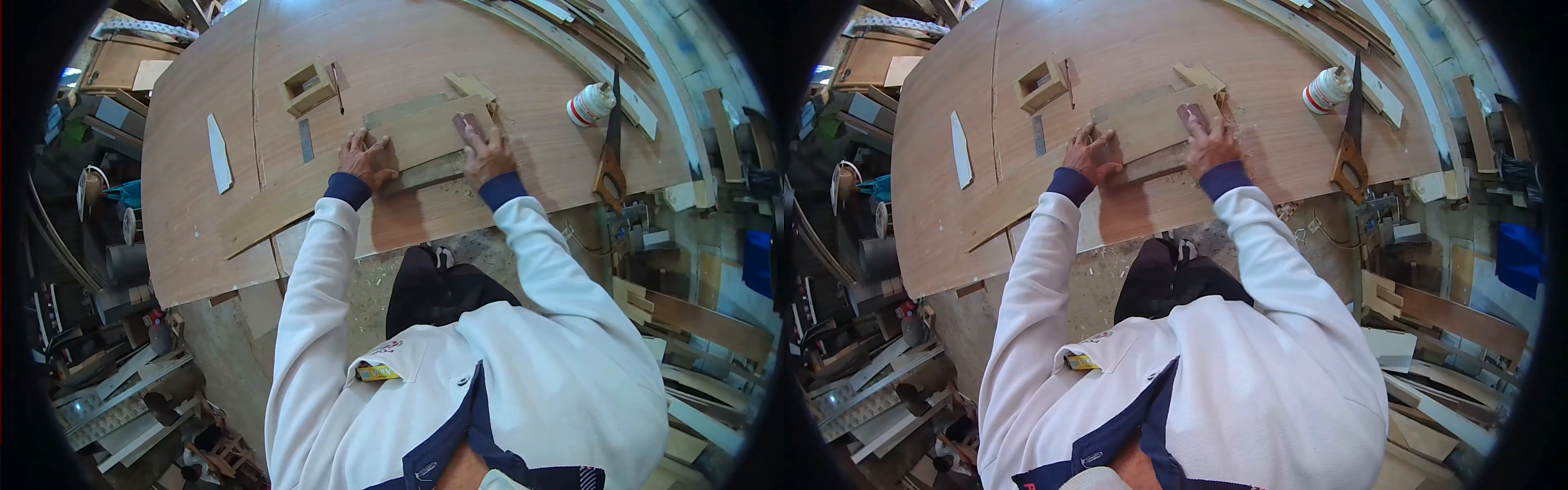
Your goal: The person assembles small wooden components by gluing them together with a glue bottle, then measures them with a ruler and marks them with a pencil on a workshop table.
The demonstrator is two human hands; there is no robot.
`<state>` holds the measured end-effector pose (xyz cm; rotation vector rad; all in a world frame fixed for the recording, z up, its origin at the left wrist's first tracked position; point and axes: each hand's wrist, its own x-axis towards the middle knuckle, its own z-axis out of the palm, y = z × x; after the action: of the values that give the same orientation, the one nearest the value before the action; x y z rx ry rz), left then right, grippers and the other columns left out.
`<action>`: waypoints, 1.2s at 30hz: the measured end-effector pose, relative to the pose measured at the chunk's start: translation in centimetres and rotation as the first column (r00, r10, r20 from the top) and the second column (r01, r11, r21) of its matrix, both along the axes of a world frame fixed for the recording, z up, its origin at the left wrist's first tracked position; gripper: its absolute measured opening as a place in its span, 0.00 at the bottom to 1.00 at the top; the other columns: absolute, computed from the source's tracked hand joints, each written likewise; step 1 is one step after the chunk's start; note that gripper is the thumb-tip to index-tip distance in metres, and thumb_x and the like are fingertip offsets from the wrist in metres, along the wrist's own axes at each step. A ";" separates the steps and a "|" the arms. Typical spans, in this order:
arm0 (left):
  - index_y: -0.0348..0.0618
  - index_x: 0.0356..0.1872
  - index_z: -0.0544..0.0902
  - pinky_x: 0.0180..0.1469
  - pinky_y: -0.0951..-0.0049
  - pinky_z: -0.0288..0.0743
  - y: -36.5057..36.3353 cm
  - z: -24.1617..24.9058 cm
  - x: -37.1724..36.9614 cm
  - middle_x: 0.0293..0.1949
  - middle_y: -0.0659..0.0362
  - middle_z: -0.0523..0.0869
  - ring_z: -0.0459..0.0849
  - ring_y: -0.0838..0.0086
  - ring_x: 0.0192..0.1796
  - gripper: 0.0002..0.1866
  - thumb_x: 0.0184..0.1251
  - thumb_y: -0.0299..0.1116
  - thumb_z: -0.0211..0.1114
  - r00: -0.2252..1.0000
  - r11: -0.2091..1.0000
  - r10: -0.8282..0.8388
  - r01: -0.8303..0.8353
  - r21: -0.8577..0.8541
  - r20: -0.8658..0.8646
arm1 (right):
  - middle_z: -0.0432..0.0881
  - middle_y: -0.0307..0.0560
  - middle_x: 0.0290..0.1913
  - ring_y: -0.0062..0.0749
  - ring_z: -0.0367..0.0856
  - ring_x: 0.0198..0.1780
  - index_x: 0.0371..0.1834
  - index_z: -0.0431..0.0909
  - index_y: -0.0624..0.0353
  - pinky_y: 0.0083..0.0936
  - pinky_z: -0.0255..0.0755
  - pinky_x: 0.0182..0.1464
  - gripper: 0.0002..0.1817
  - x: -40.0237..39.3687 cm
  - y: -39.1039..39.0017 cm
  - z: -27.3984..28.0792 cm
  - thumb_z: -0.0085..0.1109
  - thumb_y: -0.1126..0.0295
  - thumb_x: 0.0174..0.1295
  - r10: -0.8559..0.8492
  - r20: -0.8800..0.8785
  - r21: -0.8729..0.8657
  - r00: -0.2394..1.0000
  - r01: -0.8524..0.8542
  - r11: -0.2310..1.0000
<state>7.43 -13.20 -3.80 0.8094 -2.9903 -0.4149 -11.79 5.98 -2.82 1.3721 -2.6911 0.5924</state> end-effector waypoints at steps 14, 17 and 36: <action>0.60 0.65 0.71 0.69 0.46 0.55 0.1 0.1 -0.2 0.69 0.39 0.59 0.56 0.37 0.70 0.41 0.46 0.56 0.73 1.000 1.000 -0.021 0.021 -0.004 -0.010 | 0.73 0.54 0.46 0.53 0.74 0.49 0.56 0.77 0.38 0.45 0.74 0.49 0.21 -8.8 5.1 -2.2 0.60 0.60 0.57 -0.330 0.034 -0.043 0.943 0.331 0.942; 0.59 0.65 0.71 0.68 0.43 0.53 0.3 -0.2 -0.1 0.69 0.39 0.60 0.56 0.36 0.70 0.41 0.47 0.56 0.73 0.999 1.000 -0.011 0.011 0.000 -0.039 | 0.72 0.55 0.48 0.54 0.73 0.50 0.56 0.77 0.40 0.45 0.73 0.52 0.21 -10.8 6.5 -5.1 0.62 0.58 0.57 -0.371 0.121 -0.092 0.921 0.382 0.919; 0.41 0.33 0.83 0.41 0.55 0.76 -7.0 2.9 10.0 0.35 0.45 0.85 0.83 0.49 0.39 0.12 0.58 0.37 0.56 0.633 0.688 0.702 -0.721 0.080 -0.326 | 0.82 0.52 0.35 0.45 0.81 0.38 0.28 0.78 0.57 0.36 0.74 0.37 0.12 5.7 0.6 2.0 0.67 0.61 0.51 0.166 0.286 -0.218 0.944 -0.104 0.970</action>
<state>17.45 -20.16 -0.88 1.6208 -2.1060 -0.3657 -6.13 6.59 -0.79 1.5292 -2.6722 1.1420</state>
